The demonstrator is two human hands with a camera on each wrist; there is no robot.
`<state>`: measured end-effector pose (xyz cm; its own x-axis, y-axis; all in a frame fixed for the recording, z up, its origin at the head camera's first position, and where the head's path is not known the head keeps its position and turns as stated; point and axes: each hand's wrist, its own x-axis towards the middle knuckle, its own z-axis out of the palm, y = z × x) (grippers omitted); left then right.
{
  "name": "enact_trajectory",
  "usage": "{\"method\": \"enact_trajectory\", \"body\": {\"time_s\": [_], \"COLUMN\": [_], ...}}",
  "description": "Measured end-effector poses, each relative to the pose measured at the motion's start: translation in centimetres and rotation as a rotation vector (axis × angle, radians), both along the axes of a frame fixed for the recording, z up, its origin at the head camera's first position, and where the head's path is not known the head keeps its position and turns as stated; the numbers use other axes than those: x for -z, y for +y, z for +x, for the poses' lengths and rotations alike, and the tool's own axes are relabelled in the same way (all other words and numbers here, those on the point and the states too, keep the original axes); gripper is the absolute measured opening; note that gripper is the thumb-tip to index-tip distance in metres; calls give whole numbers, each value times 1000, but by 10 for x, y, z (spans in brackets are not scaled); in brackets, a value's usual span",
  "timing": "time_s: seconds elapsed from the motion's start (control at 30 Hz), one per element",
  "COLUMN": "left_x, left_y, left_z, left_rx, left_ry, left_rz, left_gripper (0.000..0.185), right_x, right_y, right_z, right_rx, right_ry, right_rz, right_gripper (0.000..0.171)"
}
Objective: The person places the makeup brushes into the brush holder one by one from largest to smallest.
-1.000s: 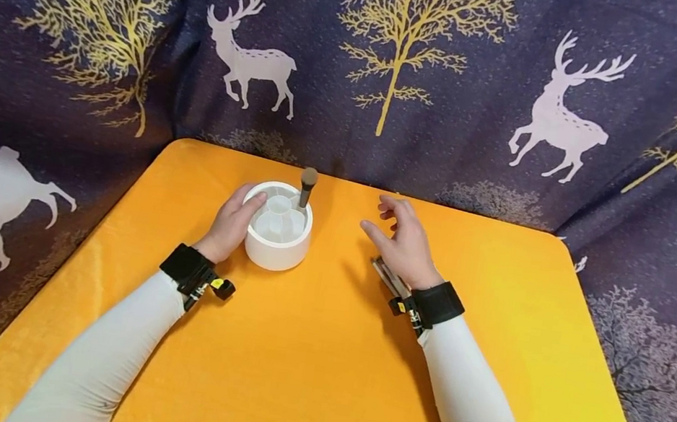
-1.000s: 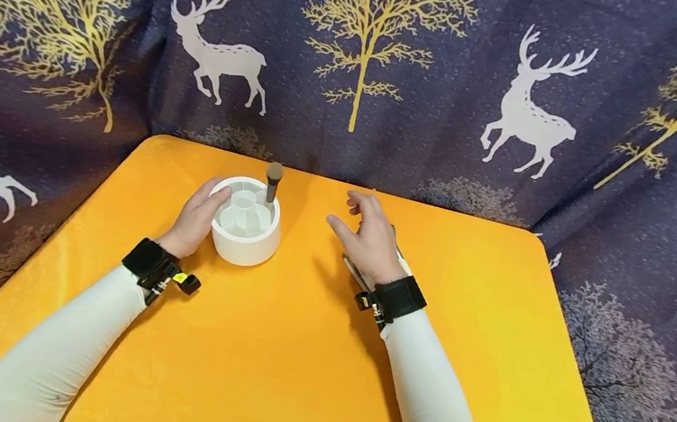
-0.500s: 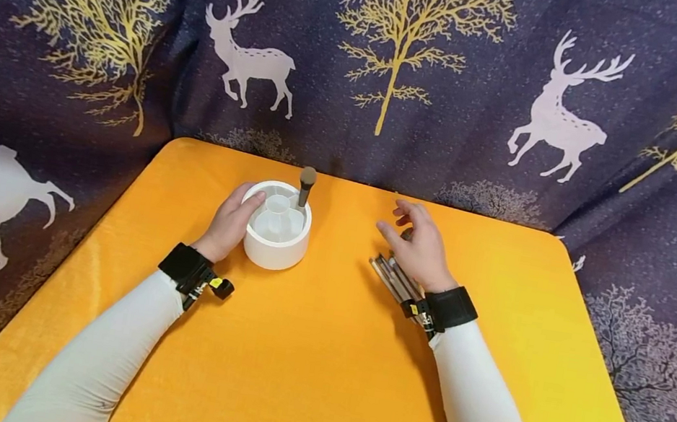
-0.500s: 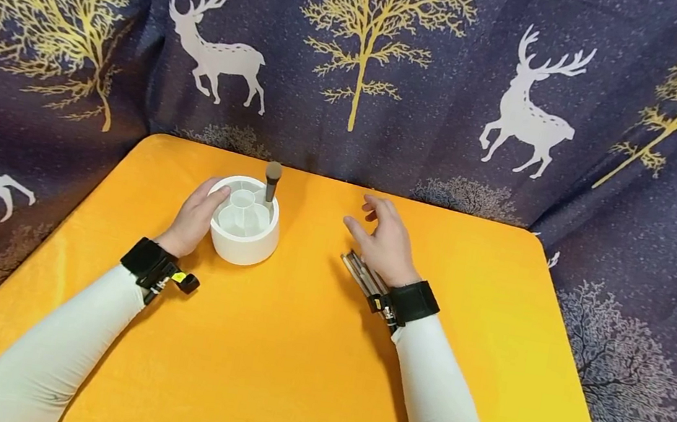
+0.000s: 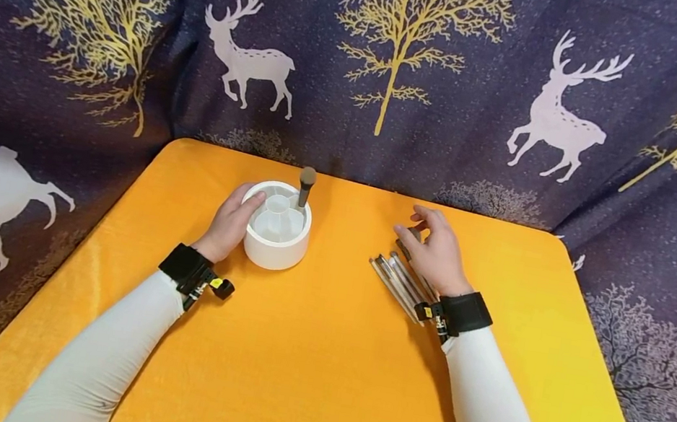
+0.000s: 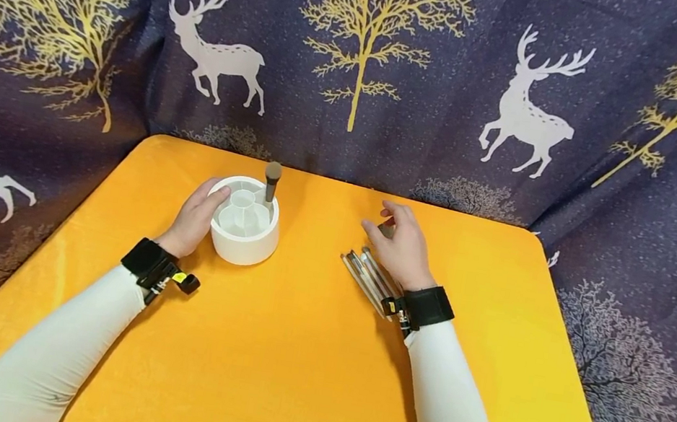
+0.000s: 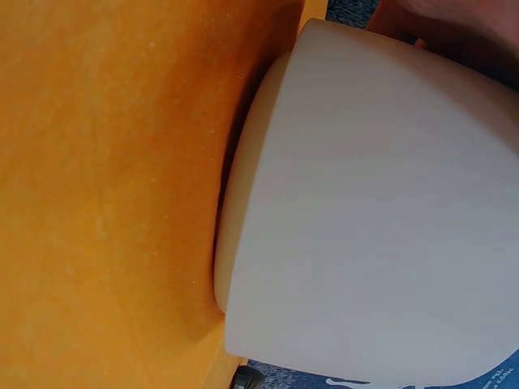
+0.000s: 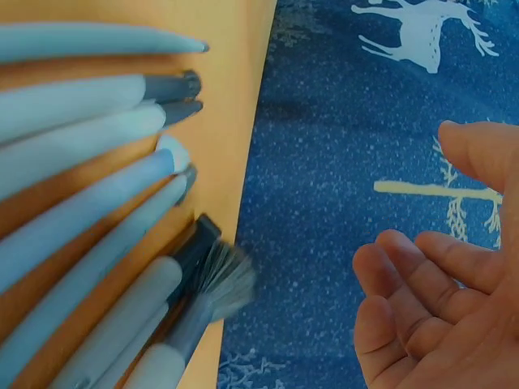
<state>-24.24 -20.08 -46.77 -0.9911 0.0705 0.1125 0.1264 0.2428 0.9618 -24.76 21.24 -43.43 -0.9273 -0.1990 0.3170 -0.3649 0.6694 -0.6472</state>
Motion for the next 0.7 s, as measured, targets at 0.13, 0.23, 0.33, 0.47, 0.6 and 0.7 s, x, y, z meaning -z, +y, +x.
{"method": "enact_trajectory", "body": {"time_s": [0.13,0.23,0.33,0.47,0.6,0.7], "left_x": [1,1,1,2,2,2], "left_y": [0,0,0,0,0,0], "left_z": [0,0,0,0,-1,-1], "left_rx": [-1,0,1,-4,-10,-8], "left_ry": [11,14,13,11,14,17], "left_rz": [1,1,4,3,0,2], "left_gripper": [65,65,65,66,66,65], "right_x": [1,2,3,6,8,9], "right_y": [7,13,18,25,31,36], "right_z": [1,2,2,2,2,2], "right_rx": [14,31,51,70,79,90], "right_ry": [-18,-38,-56,-69,-95,-112], "right_rz": [18,25,18,18,27,36], "right_gripper": [61,62,62,63,66,68]}}
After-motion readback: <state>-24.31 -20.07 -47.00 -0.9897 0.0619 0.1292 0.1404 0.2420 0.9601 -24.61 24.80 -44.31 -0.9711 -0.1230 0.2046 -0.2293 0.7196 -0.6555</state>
